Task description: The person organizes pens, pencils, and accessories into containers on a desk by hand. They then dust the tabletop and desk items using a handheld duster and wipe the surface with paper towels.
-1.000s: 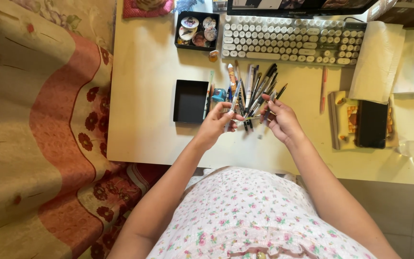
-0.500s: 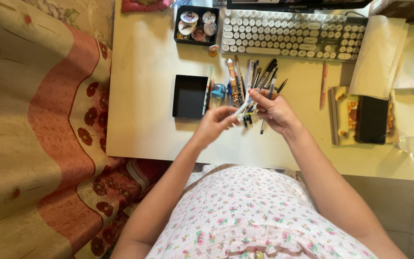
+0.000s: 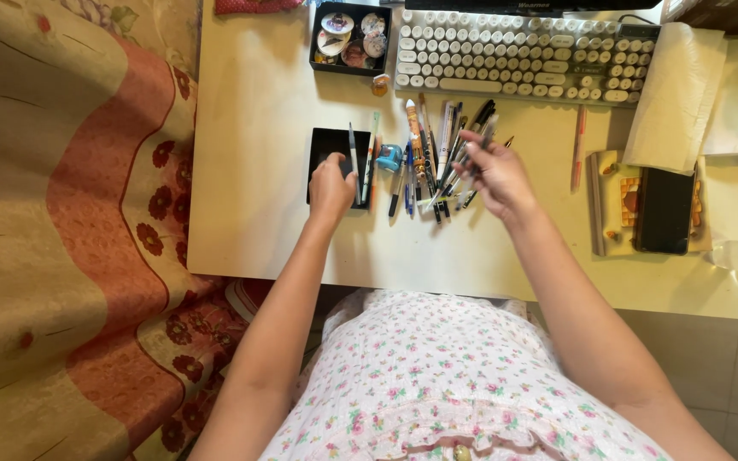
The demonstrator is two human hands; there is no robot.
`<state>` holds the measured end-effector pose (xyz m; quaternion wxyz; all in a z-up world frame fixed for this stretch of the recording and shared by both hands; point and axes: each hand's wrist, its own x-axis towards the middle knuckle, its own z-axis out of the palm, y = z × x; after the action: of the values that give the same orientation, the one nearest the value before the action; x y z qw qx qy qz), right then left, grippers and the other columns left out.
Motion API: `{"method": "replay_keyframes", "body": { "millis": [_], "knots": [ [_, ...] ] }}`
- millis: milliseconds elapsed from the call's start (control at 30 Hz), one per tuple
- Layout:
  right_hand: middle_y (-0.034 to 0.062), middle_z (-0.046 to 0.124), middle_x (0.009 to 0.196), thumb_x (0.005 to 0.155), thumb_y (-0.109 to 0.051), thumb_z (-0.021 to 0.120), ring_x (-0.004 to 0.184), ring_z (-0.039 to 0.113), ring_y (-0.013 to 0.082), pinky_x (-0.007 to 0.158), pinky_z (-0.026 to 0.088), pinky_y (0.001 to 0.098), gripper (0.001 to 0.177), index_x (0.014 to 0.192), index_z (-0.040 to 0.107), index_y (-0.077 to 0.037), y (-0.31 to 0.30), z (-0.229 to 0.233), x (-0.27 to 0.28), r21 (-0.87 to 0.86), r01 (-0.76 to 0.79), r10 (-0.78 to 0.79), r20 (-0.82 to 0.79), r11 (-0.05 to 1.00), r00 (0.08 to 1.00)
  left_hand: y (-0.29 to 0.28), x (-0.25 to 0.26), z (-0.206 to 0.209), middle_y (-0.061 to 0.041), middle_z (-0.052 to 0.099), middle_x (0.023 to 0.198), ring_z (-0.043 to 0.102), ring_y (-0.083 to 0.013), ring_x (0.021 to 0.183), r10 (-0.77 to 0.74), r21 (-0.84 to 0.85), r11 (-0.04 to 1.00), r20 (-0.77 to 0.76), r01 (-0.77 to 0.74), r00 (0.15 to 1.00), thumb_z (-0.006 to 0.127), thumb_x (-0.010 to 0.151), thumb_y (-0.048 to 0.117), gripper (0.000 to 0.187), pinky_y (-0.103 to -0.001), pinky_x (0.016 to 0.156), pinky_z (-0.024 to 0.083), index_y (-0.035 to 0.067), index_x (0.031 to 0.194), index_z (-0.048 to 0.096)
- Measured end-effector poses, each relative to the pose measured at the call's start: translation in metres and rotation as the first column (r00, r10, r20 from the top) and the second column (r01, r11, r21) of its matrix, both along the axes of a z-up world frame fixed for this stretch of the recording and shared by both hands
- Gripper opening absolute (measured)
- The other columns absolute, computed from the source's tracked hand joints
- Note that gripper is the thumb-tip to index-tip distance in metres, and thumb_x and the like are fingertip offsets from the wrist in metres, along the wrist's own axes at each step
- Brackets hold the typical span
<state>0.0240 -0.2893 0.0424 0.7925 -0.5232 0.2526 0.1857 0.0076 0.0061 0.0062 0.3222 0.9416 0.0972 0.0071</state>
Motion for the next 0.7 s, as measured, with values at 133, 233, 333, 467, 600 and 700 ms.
{"method": "replay_keyframes", "body": {
  "millis": [133, 233, 333, 467, 600, 700],
  "knots": [
    [0.0018, 0.070, 0.101, 0.094, -0.016, 0.069, 0.080, 0.062, 0.0085, 0.074, 0.052, 0.0233, 0.036, 0.130, 0.069, -0.009, 0.054, -0.006, -0.004, -0.171, -0.119, 0.119, -0.009, 0.978, 0.993, -0.026, -0.008, 0.028, -0.013, 0.078, 0.101, 0.077, -0.0251, 0.087, -0.079, -0.409, 0.912, -0.105, 0.029, 0.991, 0.073, 0.090, 0.020, 0.028, -0.034, 0.077, 0.059, 0.005, 0.113, 0.071],
    [0.0051, 0.074, 0.109, 0.092, -0.015, 0.075, 0.090, 0.067, 0.0092, 0.076, 0.053, 0.0248, 0.035, 0.126, 0.072, -0.006, 0.093, -0.024, -0.005, -0.081, -0.131, 0.138, 0.079, 0.988, 0.987, -0.036, -0.020, 0.036, -0.015, 0.079, 0.097, 0.076, -0.0236, 0.091, -0.319, -0.647, 0.732, -0.050, 0.213, 0.947, 0.076, 0.092, 0.021, 0.032, -0.032, 0.080, 0.059, 0.001, 0.116, 0.069],
    [0.0074, 0.076, 0.111, 0.090, -0.013, 0.080, 0.095, 0.070, 0.0116, 0.082, 0.056, 0.0261, 0.036, 0.124, 0.073, -0.005, 0.114, -0.040, -0.002, -0.088, -0.158, 0.169, 0.136, 0.984, 0.976, -0.030, -0.019, 0.034, -0.012, 0.081, 0.093, 0.081, -0.0220, 0.087, -0.190, -0.568, 0.820, -0.164, 0.064, 0.968, 0.072, 0.089, 0.018, 0.028, -0.032, 0.075, 0.060, 0.002, 0.112, 0.070],
    [0.0012, 0.072, 0.105, 0.088, -0.011, 0.077, 0.092, 0.066, 0.0083, 0.081, 0.055, 0.0240, 0.039, 0.127, 0.071, -0.011, 0.115, -0.049, 0.001, -0.272, -0.274, 0.326, 0.167, 0.922, 0.931, 0.001, -0.014, 0.020, -0.014, 0.078, 0.093, 0.077, -0.0281, 0.088, 0.063, -0.255, 0.961, -0.189, -0.111, 0.980, 0.073, 0.092, 0.021, 0.028, -0.037, 0.077, 0.058, 0.003, 0.114, 0.070],
    [0.0007, 0.067, 0.100, 0.090, -0.003, 0.069, 0.089, 0.062, 0.0099, 0.078, 0.052, 0.0247, 0.036, 0.126, 0.070, -0.009, 0.096, -0.048, -0.002, -0.457, -0.233, 0.354, 0.197, 0.858, 0.914, 0.016, -0.008, 0.012, -0.019, 0.070, 0.106, 0.067, -0.0408, 0.098, 0.092, 0.105, 0.990, 0.035, -0.095, 0.995, 0.080, 0.084, 0.021, 0.042, -0.046, 0.085, 0.055, 0.003, 0.120, 0.066],
    [0.0028, 0.069, 0.099, 0.090, -0.002, 0.065, 0.088, 0.064, 0.0110, 0.076, 0.053, 0.0260, 0.033, 0.122, 0.071, -0.009, 0.088, -0.042, -0.001, -0.566, -0.233, 0.374, 0.145, 0.791, 0.916, 0.013, -0.005, 0.015, -0.018, 0.062, 0.112, 0.063, -0.0434, 0.105, 0.095, 0.280, 0.950, 0.158, -0.137, 0.983, 0.081, 0.075, 0.018, 0.052, -0.051, 0.087, 0.052, 0.005, 0.121, 0.061]
  ]
}}
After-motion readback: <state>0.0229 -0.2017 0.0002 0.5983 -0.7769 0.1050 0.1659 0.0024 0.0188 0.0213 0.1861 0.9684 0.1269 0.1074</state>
